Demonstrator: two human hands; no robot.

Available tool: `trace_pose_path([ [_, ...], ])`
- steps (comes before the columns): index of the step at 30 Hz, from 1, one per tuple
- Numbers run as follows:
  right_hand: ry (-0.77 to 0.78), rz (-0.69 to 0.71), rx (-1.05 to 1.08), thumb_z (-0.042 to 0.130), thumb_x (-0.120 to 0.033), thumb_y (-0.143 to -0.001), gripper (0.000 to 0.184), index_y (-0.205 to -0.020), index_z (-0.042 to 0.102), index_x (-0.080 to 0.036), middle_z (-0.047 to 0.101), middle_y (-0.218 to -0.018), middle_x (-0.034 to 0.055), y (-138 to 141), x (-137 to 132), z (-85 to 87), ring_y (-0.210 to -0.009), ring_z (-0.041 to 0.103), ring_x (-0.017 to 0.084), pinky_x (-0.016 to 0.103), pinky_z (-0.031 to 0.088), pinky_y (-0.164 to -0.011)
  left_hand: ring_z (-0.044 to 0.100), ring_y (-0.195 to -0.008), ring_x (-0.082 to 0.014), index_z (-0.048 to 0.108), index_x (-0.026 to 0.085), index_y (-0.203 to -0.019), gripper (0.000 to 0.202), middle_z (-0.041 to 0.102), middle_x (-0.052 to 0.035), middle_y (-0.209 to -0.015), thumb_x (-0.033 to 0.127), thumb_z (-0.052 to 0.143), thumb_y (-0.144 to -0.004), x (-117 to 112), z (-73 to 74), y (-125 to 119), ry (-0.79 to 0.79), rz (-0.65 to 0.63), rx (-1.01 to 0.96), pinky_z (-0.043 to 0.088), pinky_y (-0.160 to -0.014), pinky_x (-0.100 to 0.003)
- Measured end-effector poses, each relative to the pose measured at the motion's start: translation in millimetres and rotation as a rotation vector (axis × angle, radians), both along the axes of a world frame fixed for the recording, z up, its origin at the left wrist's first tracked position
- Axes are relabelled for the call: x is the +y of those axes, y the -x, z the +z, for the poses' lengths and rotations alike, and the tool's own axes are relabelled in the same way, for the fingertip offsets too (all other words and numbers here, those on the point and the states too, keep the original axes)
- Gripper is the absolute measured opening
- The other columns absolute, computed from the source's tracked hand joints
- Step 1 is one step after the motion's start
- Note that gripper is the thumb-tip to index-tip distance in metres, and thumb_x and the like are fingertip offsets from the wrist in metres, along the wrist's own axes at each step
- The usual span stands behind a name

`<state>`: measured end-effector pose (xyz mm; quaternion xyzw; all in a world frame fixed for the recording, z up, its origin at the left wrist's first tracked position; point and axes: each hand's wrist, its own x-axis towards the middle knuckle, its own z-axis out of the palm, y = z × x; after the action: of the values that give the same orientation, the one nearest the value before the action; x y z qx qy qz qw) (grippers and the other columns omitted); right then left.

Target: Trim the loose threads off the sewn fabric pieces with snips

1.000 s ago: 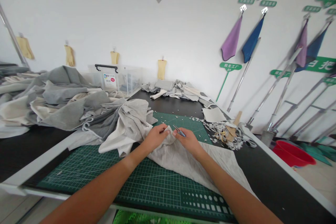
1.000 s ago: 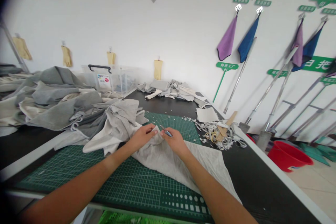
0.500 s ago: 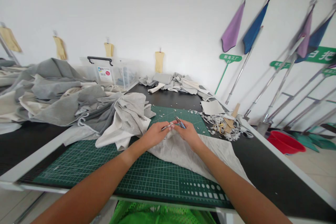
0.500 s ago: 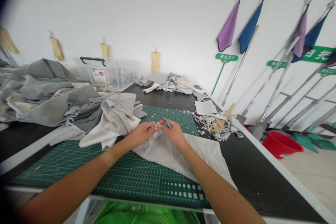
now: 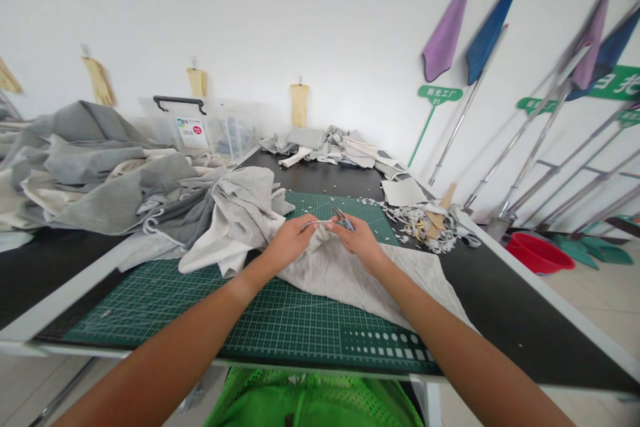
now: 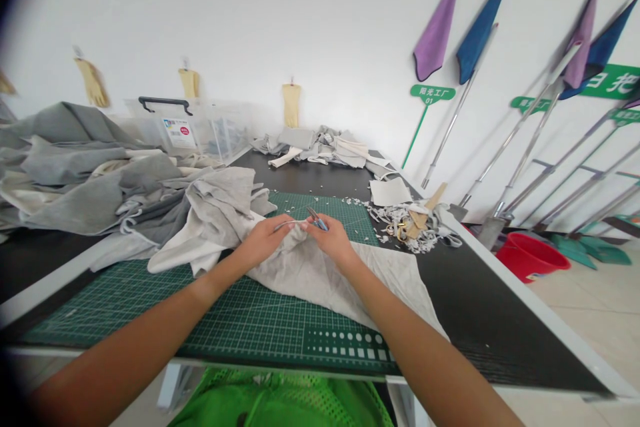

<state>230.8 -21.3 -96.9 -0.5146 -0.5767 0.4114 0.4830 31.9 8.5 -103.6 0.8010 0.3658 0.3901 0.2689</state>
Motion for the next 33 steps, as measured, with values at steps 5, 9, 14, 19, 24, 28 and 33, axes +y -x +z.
trace_pose_path([
  [5,0.044,0.005,0.039,0.076,-0.056,-0.076,0.046,-0.096,0.072,-0.016,0.034,-0.053,-0.0083,-4.5,1.2,0.0,-0.047,0.022,0.007,0.024,0.015,-0.043,0.065,-0.091,-0.0209,0.070,0.020,-0.097,0.030,0.073,-0.0037,-0.095,0.033,0.043,-0.099,2.7,-1.2,3.2,-0.024,0.050,0.040,0.047,-0.083,-0.029],
  [9,-0.057,-0.074,-0.085,0.076,-0.056,-0.075,0.043,-0.088,0.073,-0.015,0.053,-0.064,-0.0022,-6.1,4.3,-3.3,-0.055,0.036,0.009,0.023,0.027,-0.050,0.066,-0.096,-0.0211,0.069,0.020,-0.103,0.026,0.073,-0.0039,-0.103,0.031,0.046,-0.097,1.1,-0.6,0.4,-0.020,0.050,0.047,0.048,-0.087,-0.030],
  [14,-0.119,-0.049,-0.200,0.073,-0.056,-0.078,0.039,-0.082,0.071,-0.017,0.060,-0.072,-0.0002,-5.0,6.0,-5.6,-0.063,0.044,0.011,0.023,0.033,-0.057,0.064,-0.104,-0.0217,0.069,0.020,-0.105,0.025,0.072,-0.0058,-0.106,0.036,0.052,-0.097,-2.2,-0.4,-7.2,-0.076,-0.010,0.017,0.046,-0.096,-0.032],
  [19,-0.036,-0.009,-0.138,0.072,-0.056,-0.078,0.041,-0.088,0.074,-0.017,0.049,-0.060,-0.0042,-2.8,2.2,-0.4,-0.055,0.034,0.010,0.024,0.028,-0.053,0.064,-0.093,-0.0201,0.068,0.021,-0.095,0.022,0.071,-0.0028,-0.095,0.039,0.055,-0.096,-3.9,1.6,-5.0,-0.048,-0.040,-0.022,0.049,-0.088,-0.032],
  [24,0.020,0.031,-0.097,0.073,-0.054,-0.078,0.040,-0.092,0.075,-0.017,0.042,-0.056,-0.0064,-2.2,-0.1,3.5,-0.052,0.029,0.009,0.025,0.024,-0.051,0.066,-0.091,-0.0192,0.067,0.022,-0.096,0.018,0.071,-0.0015,-0.094,0.033,0.053,-0.096,-0.9,0.6,-1.5,-0.002,-0.064,-0.088,0.050,-0.085,-0.031],
  [28,-0.066,0.020,-0.201,0.072,-0.051,-0.078,0.034,-0.087,0.074,-0.018,0.050,-0.063,-0.0043,-2.0,1.3,1.4,-0.057,0.037,0.010,0.025,0.028,-0.054,0.067,-0.094,-0.0202,0.067,0.022,-0.099,0.017,0.072,-0.0023,-0.097,0.033,0.055,-0.094,1.7,-4.1,-2.8,0.045,-0.076,-0.089,0.050,-0.085,-0.031],
  [33,-0.163,-0.004,-0.307,0.065,-0.048,-0.086,0.029,-0.088,0.073,-0.020,0.059,-0.071,-0.0023,-3.6,3.7,-2.6,-0.065,0.048,0.014,0.025,0.036,-0.062,0.065,-0.087,-0.0183,0.065,0.021,-0.096,0.016,0.069,-0.0015,-0.091,0.032,0.053,-0.095,3.8,-5.4,-2.4,0.052,-0.078,-0.128,0.049,-0.080,-0.030],
])
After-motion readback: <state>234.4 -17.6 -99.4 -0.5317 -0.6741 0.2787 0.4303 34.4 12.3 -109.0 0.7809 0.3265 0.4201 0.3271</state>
